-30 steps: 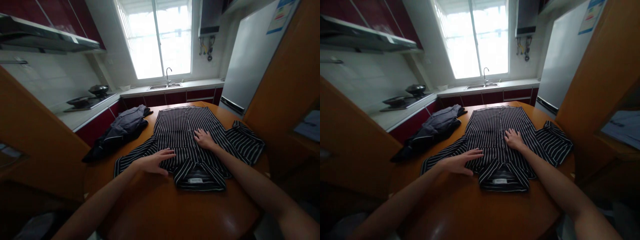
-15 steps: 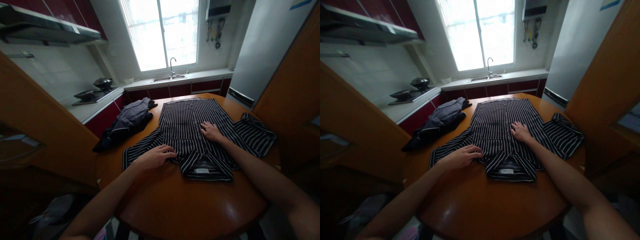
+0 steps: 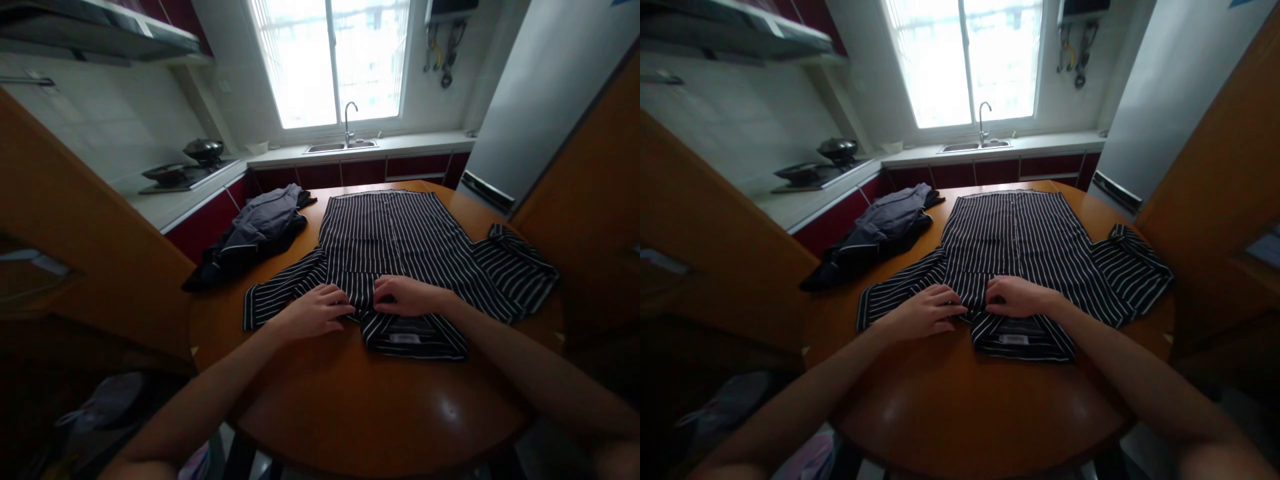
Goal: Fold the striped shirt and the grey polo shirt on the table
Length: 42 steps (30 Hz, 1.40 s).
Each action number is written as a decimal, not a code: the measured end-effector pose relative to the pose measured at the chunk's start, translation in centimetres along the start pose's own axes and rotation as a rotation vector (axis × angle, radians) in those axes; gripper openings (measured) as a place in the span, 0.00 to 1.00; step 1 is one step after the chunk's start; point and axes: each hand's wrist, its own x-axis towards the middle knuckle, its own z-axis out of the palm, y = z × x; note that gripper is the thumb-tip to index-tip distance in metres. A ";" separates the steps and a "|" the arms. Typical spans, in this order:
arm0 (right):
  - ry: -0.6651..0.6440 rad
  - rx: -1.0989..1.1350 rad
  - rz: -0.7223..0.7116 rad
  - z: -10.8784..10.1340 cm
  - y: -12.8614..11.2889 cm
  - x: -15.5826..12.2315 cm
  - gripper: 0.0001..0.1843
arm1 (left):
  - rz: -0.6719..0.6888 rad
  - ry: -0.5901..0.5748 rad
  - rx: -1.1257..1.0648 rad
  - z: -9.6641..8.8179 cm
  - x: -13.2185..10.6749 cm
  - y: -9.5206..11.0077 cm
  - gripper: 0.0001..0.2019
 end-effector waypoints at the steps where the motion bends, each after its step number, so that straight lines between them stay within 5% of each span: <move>1: -0.033 0.010 -0.012 0.3 -0.7 0.1 0.08 | 0.010 0.004 0.016 0.4 0.3 0.4 0.17; 7: -0.144 0.104 0.006 0.6 -1.7 0.1 0.09 | 0.036 -0.012 0.030 1.7 1.6 2.1 0.07; 14: -0.251 0.303 0.062 0.0 -2.0 -0.8 0.12 | 0.067 -0.070 -0.404 1.5 1.2 1.9 0.08; 18: -0.146 0.383 0.037 -0.2 -1.5 -0.7 0.13 | -0.044 0.014 -0.486 1.0 1.3 1.1 0.13; 22: 0.138 0.176 0.060 1.0 -0.2 -0.5 0.20 | -0.217 -0.017 -0.289 1.9 1.1 0.1 0.23; 26: 0.024 -0.012 0.189 3.0 1.1 -0.7 0.40 | -0.287 -0.212 -0.209 2.6 0.6 0.3 0.35; 29: -0.047 -0.024 0.208 3.7 1.6 -0.9 0.43 | -0.280 -0.216 -0.251 1.9 0.5 0.5 0.34; 32: -0.056 -0.019 0.208 3.6 1.6 -0.9 0.41 | -0.383 -0.007 -0.248 1.0 0.3 -1.2 0.23; 35: -0.065 -0.017 0.225 3.3 1.4 -0.8 0.39 | -0.658 0.229 -0.063 0.9 -0.6 -4.7 0.20; 38: -0.068 -0.016 0.227 3.1 1.4 -0.7 0.38 | -0.843 0.213 0.013 1.6 -2.0 -8.1 0.22; 42: -0.089 -0.032 0.229 3.0 1.5 -0.7 0.38 | -0.842 0.161 -0.072 2.2 -3.1 -10.0 0.21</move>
